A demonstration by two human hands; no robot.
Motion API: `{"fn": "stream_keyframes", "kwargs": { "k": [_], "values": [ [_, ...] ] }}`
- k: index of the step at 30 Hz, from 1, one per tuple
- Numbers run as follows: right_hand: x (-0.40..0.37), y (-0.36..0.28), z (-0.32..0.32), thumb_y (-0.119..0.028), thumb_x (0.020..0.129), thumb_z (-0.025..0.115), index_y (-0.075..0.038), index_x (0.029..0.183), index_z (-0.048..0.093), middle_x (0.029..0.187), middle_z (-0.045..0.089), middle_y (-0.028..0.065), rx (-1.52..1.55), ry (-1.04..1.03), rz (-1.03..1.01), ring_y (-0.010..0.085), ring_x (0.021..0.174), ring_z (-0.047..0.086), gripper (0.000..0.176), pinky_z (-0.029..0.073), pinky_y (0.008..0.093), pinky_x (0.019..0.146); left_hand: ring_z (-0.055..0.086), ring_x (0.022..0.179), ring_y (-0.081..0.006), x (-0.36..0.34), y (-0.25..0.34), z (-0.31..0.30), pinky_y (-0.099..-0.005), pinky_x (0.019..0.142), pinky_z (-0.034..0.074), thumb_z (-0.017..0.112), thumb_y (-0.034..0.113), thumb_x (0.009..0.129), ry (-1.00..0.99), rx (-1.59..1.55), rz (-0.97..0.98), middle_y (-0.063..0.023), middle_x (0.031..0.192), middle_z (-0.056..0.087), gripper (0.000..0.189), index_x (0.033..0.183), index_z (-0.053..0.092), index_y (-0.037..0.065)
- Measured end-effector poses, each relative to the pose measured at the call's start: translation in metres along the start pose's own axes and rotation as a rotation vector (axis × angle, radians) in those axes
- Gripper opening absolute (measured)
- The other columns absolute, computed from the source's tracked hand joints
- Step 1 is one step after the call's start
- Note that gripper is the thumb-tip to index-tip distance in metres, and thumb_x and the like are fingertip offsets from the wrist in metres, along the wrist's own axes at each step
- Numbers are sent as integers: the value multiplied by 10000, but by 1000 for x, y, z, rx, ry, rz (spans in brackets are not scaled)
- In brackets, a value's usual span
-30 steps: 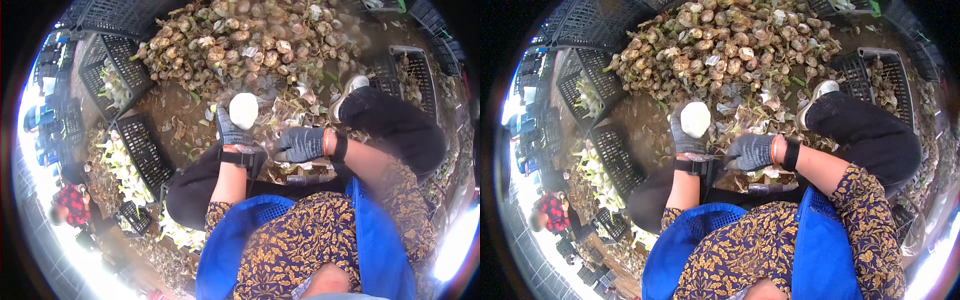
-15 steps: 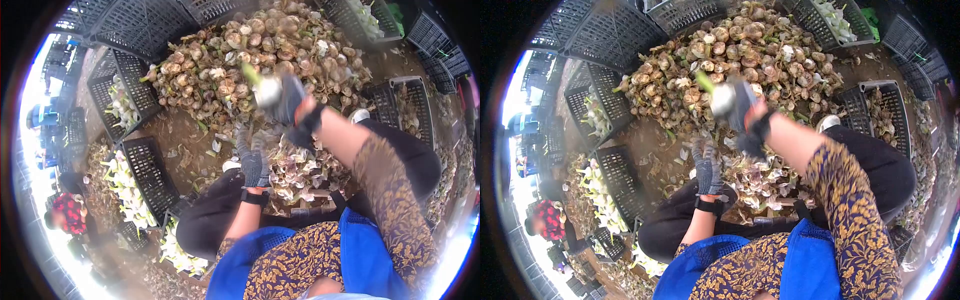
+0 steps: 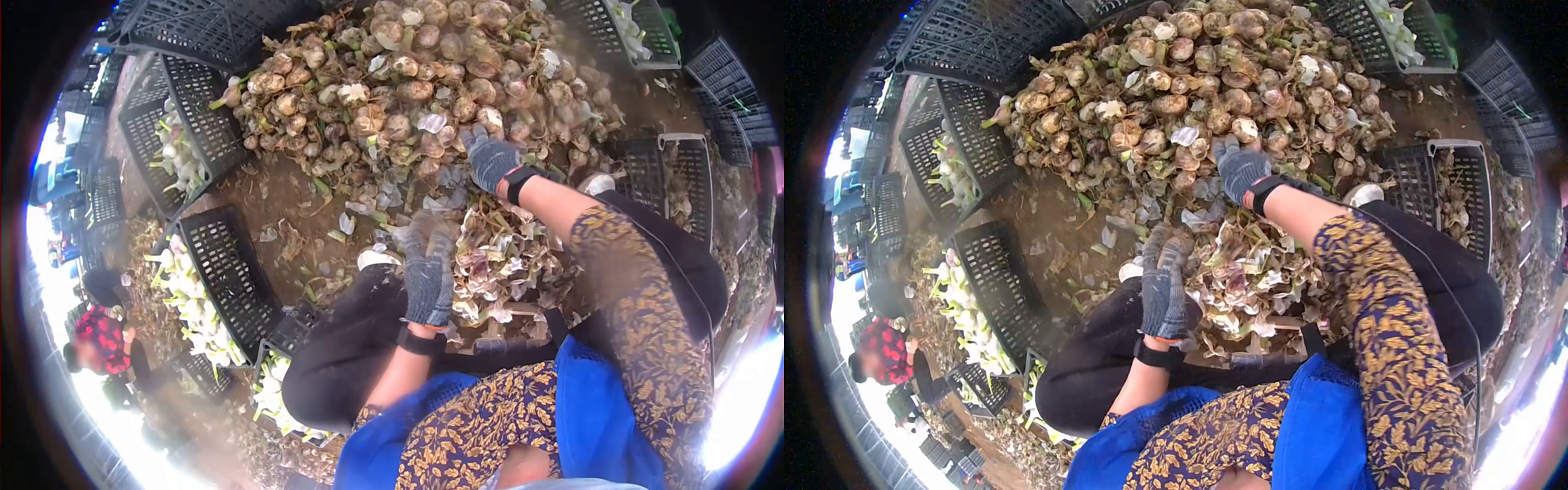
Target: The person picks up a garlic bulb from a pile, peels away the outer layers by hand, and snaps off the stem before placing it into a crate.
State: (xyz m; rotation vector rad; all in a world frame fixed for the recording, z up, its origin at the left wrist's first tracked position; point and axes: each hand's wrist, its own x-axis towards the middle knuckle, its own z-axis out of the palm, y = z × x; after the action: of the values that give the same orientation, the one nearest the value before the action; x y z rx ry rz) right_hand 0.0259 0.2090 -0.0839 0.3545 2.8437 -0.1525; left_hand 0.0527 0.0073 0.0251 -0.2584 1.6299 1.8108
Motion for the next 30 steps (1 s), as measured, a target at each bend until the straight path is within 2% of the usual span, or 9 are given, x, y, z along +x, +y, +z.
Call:
{"fn": "stream_keyframes", "kwargs": {
  "k": [8, 13, 18, 21, 22, 24, 25, 28, 30],
  "values": [
    [29, -4, 7, -156, 710, 510, -55, 1244, 347, 1257, 373, 226, 131, -33, 220, 335, 910, 569, 568, 462, 433, 749, 419, 1100, -197, 2, -3, -3, -300, 922, 350, 466, 116, 865, -1, 84, 57, -154, 1191, 441, 387, 1210, 371, -32],
    [-6, 12, -14, -455, 623, 606, -15, 1160, 404, 1033, 533, 262, 566, -132, 355, 363, 952, 539, 724, 445, 386, 791, 456, 1061, -188, 2, 10, 8, -293, 884, 386, 475, 136, 865, 17, 56, 50, -139, 1190, 444, 401, 1216, 374, -30],
    [-83, -46, -79, -242, 744, 594, -27, 1112, 464, 919, 588, 119, 1724, -163, 333, 164, 686, 567, 446, 465, 287, 609, 448, 1074, -201, 4, -9, 9, -299, 872, 406, 411, 219, 901, -74, 143, 293, -145, 1226, 394, 485, 1295, 231, -1],
    [-117, -72, -97, -277, 768, 601, -35, 1065, 509, 770, 586, 77, 1501, -83, 152, 127, 615, 534, 394, 429, 276, 544, 493, 1034, -225, 43, -34, -8, -291, 858, 427, 251, 337, 928, -47, -161, 31, -123, 1161, 464, 446, 1201, 371, 5],
    [-121, -73, -96, -296, 784, 579, -43, 1037, 533, 751, 579, 84, 1516, -40, 120, 124, 625, 535, 361, 433, 278, 547, 345, 1181, -225, 23, -35, -3, -324, 1009, 243, 280, 228, 923, 75, 412, 649, -152, 1291, 319, 445, 1292, 209, -10],
    [-121, -58, -69, -349, 811, 540, -51, 1029, 544, 756, 575, 72, 1415, 178, -191, 111, 634, 533, 369, 440, 263, 551, 552, 923, -233, 34, -26, -6, -324, 746, 494, 301, 370, 911, 66, -282, 39, -113, 1111, 490, 425, 1184, 373, 53],
    [-122, -59, -95, -367, 832, 515, -56, 1063, 520, 749, 554, 41, 1695, -236, 319, 95, 627, 530, 387, 449, 246, 535, 555, 908, -221, -7, 13, 3, -317, 729, 500, 346, 337, 905, -371, -500, 170, -108, 1090, 495, 366, 1151, 407, 72],
    [-124, -57, -101, -431, 816, 518, -67, 884, 578, 668, 528, -18, 1813, -293, 349, 66, 543, 491, 375, 418, 210, 495, 561, 876, -216, 45, -37, -10, -306, 721, 502, 383, 291, 898, 30, -320, 214, -94, 1073, 500, 309, 1115, 439, 79],
    [-121, -58, -95, -406, 819, 525, -65, 857, 575, 637, 516, -23, 1760, -261, 336, 63, 519, 478, 346, 408, 206, 481, 541, 888, -194, 33, -31, -11, -302, 761, 478, 407, 253, 893, -81, -321, 220, -79, 1047, 503, 270, 1086, 459, 73]
  ]
}}
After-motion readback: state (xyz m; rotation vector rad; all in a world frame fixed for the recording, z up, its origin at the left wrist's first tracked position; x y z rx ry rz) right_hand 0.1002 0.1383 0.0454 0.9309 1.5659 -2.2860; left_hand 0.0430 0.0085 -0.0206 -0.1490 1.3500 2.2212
